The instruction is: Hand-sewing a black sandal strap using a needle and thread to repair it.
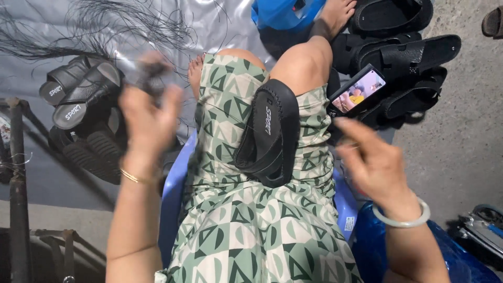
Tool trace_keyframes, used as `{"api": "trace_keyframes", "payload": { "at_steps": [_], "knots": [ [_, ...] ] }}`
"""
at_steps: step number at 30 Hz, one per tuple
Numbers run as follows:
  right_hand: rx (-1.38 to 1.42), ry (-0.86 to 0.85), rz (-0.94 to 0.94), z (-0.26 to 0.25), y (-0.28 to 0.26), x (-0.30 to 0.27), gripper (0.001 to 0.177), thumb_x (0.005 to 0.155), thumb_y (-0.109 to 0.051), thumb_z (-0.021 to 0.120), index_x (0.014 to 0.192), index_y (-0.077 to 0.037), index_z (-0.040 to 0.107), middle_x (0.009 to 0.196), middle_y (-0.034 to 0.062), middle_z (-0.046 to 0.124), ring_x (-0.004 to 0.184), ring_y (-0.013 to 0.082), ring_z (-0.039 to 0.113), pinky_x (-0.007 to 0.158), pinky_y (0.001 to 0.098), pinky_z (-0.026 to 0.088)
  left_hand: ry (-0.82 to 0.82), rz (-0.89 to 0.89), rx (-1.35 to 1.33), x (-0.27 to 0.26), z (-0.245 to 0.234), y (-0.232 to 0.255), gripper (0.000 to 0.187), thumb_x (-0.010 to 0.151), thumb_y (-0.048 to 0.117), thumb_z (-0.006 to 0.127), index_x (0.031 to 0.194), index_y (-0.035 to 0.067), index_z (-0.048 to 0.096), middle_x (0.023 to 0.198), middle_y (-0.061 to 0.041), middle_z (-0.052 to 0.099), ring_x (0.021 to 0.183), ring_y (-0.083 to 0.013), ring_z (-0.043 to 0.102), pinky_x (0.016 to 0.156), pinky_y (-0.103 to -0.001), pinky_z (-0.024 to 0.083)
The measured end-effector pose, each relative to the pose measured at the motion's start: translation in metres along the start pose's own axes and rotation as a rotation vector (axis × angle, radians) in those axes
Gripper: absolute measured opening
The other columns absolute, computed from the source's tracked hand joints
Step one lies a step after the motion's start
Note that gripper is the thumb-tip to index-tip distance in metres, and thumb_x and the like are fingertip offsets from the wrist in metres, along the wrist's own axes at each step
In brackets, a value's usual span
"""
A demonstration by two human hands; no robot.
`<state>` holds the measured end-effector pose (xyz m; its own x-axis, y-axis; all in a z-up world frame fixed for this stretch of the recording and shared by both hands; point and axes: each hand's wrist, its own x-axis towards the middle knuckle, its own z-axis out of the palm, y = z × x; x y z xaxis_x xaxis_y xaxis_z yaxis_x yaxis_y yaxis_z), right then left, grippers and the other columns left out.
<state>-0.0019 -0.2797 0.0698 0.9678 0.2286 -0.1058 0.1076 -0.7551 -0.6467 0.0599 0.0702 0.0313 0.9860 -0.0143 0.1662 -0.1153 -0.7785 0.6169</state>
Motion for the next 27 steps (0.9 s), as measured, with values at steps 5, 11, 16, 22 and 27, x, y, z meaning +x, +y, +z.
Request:
{"api": "trace_keyframes", "payload": {
  "at_steps": [5, 11, 16, 22, 27],
  "knots": [
    [-0.445, -0.405, -0.174, 0.003, -0.026, 0.005, 0.047, 0.084, -0.028, 0.057, 0.129, -0.038, 0.046, 0.062, -0.0028, 0.042, 0.045, 0.0194, 0.048, 0.034, 0.0377, 0.043, -0.935, -0.127, -0.326, -0.042, 0.037, 0.082, 0.042, 0.08, 0.049, 0.057, 0.075, 0.008, 0.049, 0.067, -0.006, 0.058, 0.057, -0.0197, 0.054, 0.053, -0.032, 0.042],
    [-0.462, -0.416, -0.225, 0.007, -0.024, 0.008, 0.051, 0.084, -0.023, 0.056, 0.132, -0.037, 0.044, 0.062, -0.003, 0.042, 0.045, 0.0195, 0.046, 0.031, 0.0354, 0.038, -0.931, -0.06, -0.512, -0.06, 0.056, 0.061, 0.041, 0.092, 0.035, 0.047, 0.061, 0.011, 0.034, 0.051, 0.003, 0.036, 0.046, -0.0104, 0.033, 0.047, -0.028, 0.03],
    [-0.45, -0.402, -0.262, 0.007, -0.026, 0.009, 0.051, 0.085, -0.021, 0.056, 0.132, -0.036, 0.043, 0.062, -0.0033, 0.042, 0.045, 0.0166, 0.044, 0.03, 0.0324, 0.036, -0.991, -0.072, -0.622, -0.054, 0.055, 0.053, 0.038, 0.093, 0.034, 0.046, 0.065, 0.012, 0.035, 0.055, 0.005, 0.033, 0.05, -0.0077, 0.031, 0.049, -0.025, 0.03],
    [-0.439, -0.388, -0.278, 0.008, -0.025, 0.008, 0.05, 0.087, -0.022, 0.057, 0.133, -0.036, 0.042, 0.062, -0.0039, 0.041, 0.047, 0.0149, 0.044, 0.031, 0.0315, 0.034, -0.996, -0.065, -0.62, -0.056, 0.058, 0.051, 0.038, 0.093, 0.035, 0.045, 0.066, 0.012, 0.033, 0.056, 0.005, 0.03, 0.052, -0.0086, 0.029, 0.049, -0.026, 0.029],
    [-0.484, -0.393, -0.313, 0.007, -0.024, 0.009, 0.058, 0.084, -0.018, 0.06, 0.135, -0.036, 0.038, 0.062, -0.0039, 0.039, 0.045, 0.014, 0.04, 0.03, 0.0297, 0.033, -0.997, -0.069, -0.638, -0.054, 0.056, 0.053, 0.036, 0.093, 0.036, 0.044, 0.067, 0.012, 0.036, 0.057, 0.005, 0.032, 0.052, -0.0083, 0.03, 0.05, -0.025, 0.03]
  ]
}}
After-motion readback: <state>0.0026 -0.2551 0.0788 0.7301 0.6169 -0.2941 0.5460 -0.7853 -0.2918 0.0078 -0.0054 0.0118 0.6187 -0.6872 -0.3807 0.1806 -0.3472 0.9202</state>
